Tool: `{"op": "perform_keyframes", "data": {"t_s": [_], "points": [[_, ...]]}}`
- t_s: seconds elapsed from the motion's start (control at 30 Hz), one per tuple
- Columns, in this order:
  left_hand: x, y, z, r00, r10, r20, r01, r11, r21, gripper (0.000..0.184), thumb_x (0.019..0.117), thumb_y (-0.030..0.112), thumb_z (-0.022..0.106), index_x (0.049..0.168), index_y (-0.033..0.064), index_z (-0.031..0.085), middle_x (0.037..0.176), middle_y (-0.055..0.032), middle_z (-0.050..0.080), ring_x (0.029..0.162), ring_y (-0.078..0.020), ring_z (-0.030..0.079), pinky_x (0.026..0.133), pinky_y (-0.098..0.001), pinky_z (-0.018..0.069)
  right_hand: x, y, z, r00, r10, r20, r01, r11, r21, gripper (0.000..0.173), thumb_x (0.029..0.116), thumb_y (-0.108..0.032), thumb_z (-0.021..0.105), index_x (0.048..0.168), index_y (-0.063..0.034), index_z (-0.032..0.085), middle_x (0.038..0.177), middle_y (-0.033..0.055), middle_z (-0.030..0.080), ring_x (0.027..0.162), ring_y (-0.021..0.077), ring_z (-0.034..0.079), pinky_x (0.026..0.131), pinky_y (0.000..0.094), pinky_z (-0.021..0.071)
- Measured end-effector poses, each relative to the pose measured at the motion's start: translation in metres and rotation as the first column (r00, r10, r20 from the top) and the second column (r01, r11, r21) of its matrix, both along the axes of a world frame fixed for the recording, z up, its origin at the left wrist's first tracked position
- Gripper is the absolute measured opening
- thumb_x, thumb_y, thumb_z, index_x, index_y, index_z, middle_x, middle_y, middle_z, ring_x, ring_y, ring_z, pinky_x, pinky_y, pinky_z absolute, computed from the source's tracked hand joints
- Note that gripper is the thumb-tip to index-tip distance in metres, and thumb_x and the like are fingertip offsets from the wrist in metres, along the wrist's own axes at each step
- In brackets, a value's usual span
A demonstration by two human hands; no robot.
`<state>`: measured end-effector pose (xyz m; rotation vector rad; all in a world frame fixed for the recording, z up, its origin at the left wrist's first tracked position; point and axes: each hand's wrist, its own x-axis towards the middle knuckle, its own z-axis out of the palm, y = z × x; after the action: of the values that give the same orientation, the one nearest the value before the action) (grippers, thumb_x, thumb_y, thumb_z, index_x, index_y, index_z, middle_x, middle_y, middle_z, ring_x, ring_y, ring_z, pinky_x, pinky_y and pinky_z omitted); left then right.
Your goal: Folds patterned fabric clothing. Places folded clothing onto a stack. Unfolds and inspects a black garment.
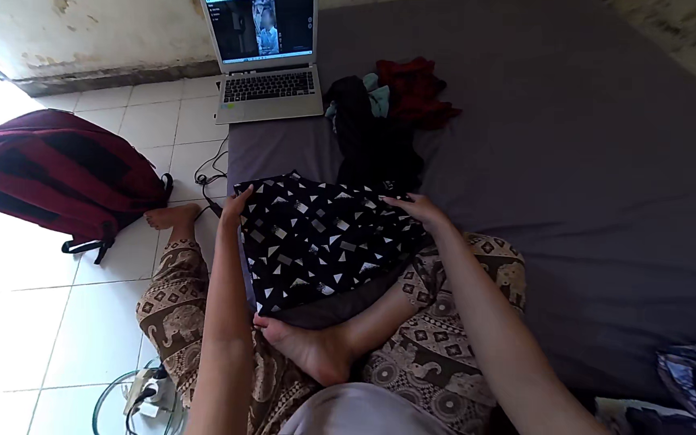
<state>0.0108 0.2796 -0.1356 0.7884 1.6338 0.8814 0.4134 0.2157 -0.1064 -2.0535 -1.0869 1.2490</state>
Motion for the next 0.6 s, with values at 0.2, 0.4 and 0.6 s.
{"op": "perform_keyframes", "data": {"t_s": [0.2,0.4,0.6], "points": [[-0.016,-0.003,0.037,0.997,-0.031,0.066,0.009,0.952,0.307,0.04,0.1077,0.024,0.052,0.134,-0.0061,0.054,0.124,-0.0179,0.064,0.109,-0.0191,0.063,0.099,-0.0404,0.0504,0.019,-0.005,0.034,0.995,0.041,-0.086,-0.014,0.956,0.294,0.04,0.0931,-0.01,0.075,0.127,0.0068,0.061,0.12,0.0214,0.065,0.104,0.0221,0.061,0.095,0.0399,0.0494],[-0.056,-0.031,0.155,0.996,-0.089,0.015,0.044,0.62,0.783,0.011,0.1036,0.009,0.053,0.111,0.0099,0.06,0.098,0.0113,0.07,0.092,0.0005,0.067,0.089,-0.0267,0.0569,0.014,-0.001,0.119,0.993,0.11,-0.038,-0.051,0.705,0.707,0.027,0.0909,0.005,0.068,0.117,0.0055,0.063,0.091,-0.0006,0.065,0.062,-0.0048,0.055,0.06,0.0136,0.0506],[-0.088,-0.122,0.154,0.803,-0.055,-0.593,0.56,0.41,0.72,0.012,0.0837,-0.008,0.064,0.094,-0.0092,0.069,0.112,-0.017,0.072,0.116,-0.0239,0.066,0.105,-0.0412,0.0499,0.025,-0.014,0.091,0.953,0.285,0.106,-0.233,0.464,0.855,0.023,0.0888,0.008,0.048,0.109,0.011,0.058,0.145,0.0197,0.053,0.127,0.0176,0.057,0.103,0.0317,0.0497]]}}
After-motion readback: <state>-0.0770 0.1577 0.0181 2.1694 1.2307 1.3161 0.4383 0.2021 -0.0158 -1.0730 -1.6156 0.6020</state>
